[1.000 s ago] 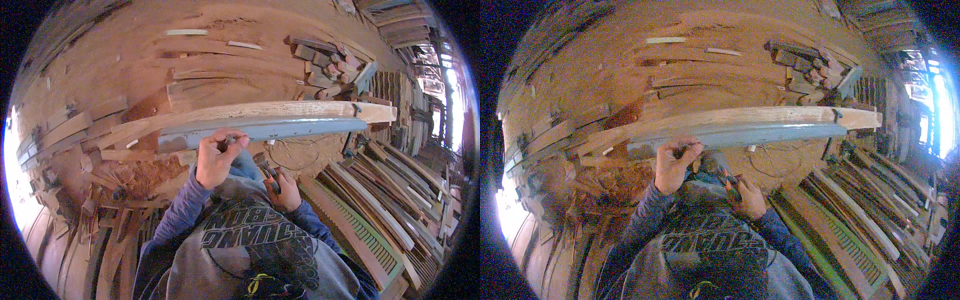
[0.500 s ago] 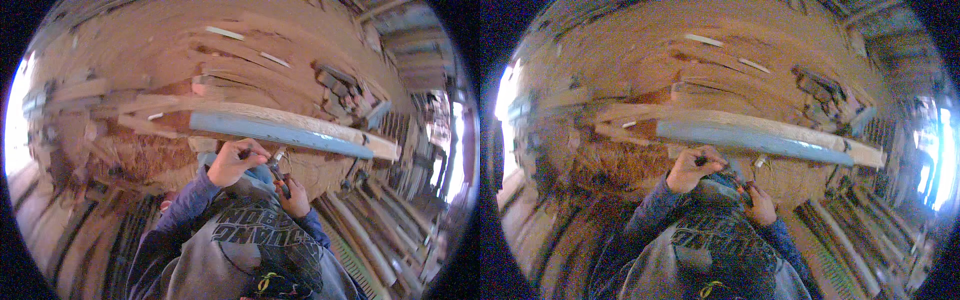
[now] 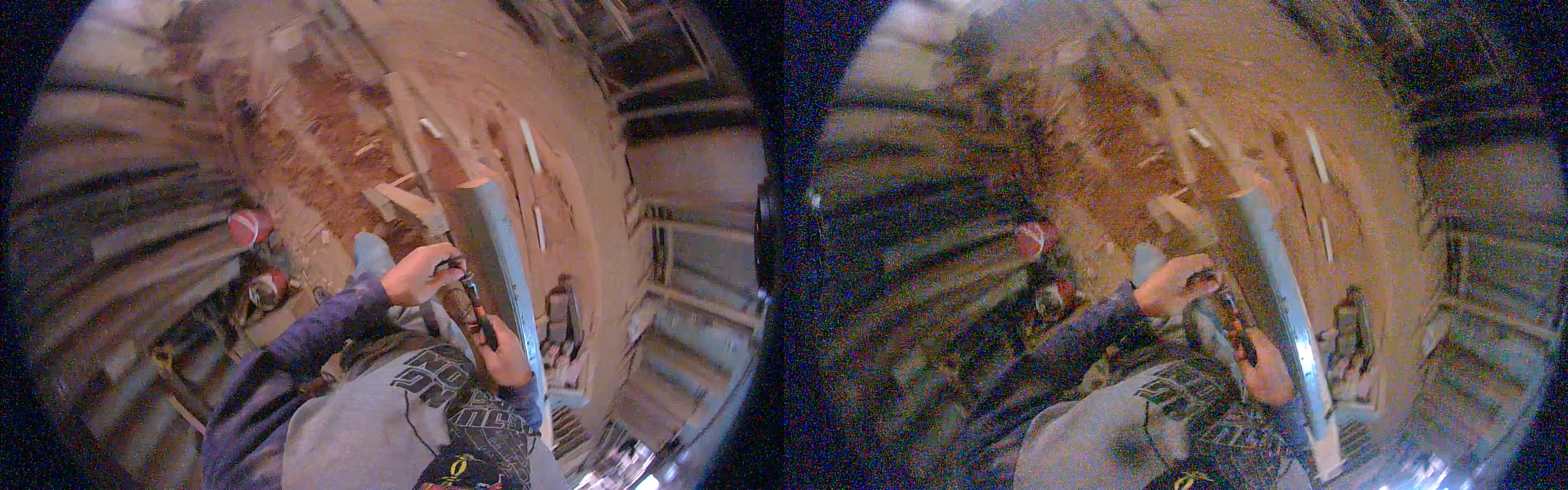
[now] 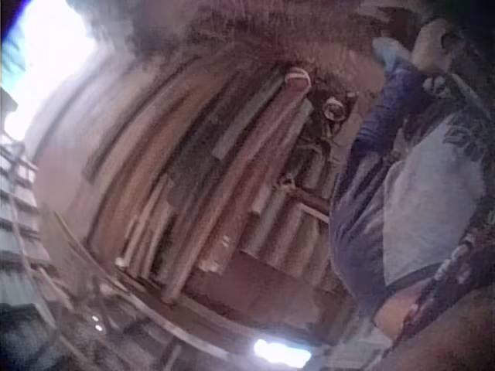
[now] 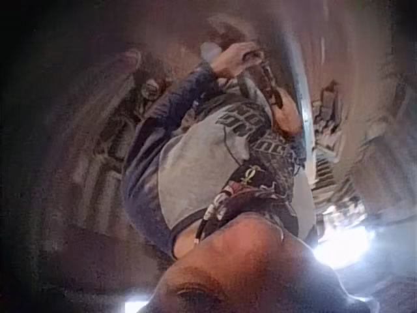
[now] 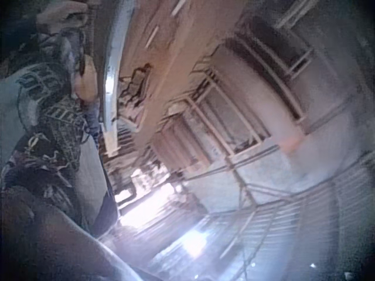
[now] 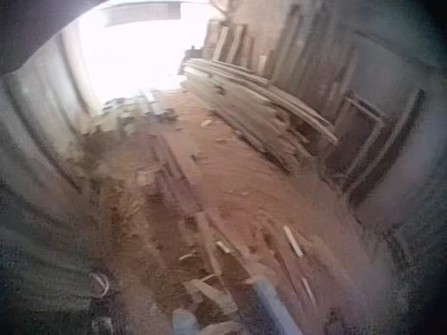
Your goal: The person hammers nails into a long, light-blue painted wooden plank resting on a workbench. They use a hammer and pliers to drive nails and adjust the wood. The person also uses a tape measure to check the plank's dimensions.
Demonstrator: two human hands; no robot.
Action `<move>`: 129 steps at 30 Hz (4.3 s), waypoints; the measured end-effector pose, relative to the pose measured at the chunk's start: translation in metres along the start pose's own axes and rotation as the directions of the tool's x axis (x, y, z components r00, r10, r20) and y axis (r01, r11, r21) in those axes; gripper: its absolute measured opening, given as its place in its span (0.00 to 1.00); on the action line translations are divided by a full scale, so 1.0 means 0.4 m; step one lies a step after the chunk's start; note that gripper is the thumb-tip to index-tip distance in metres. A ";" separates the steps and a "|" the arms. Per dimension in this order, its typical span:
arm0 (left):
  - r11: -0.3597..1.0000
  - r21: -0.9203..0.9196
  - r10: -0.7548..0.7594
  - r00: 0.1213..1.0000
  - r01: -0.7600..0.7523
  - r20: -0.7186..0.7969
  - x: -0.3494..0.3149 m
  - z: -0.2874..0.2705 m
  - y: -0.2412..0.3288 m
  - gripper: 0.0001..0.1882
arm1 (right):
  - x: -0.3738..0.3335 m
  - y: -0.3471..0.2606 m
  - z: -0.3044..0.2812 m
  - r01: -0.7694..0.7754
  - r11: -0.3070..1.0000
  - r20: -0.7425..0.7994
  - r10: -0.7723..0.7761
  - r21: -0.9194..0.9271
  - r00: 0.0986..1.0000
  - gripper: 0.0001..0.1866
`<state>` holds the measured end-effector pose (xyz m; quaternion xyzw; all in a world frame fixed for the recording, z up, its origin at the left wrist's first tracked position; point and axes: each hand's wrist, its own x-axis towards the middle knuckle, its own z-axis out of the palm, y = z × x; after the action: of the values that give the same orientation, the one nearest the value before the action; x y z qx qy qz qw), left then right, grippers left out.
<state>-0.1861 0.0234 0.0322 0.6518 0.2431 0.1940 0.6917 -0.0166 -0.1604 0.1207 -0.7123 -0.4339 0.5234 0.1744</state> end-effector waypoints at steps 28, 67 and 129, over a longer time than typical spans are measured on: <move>0.763 -0.642 -0.502 -0.556 0.077 -0.663 -1.146 -0.050 -0.783 0.11 | -0.091 0.277 0.034 0.122 0.988 0.257 -0.143 0.096 0.956 0.11; 0.722 0.656 0.541 0.772 -0.221 -0.335 0.432 0.060 -0.111 0.08 | -0.207 0.205 0.285 -0.385 0.742 -0.371 0.629 0.550 0.683 0.20; 0.340 0.598 0.035 0.645 -0.726 0.763 0.114 0.711 -0.041 0.27 | -0.895 1.364 0.205 -0.419 0.206 -0.428 0.716 0.884 -0.551 0.40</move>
<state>0.0173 -0.1807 0.0213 0.9698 -0.1165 -0.0226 0.2132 0.1207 -0.7709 -0.0821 -0.9025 0.4131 -0.0467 0.1123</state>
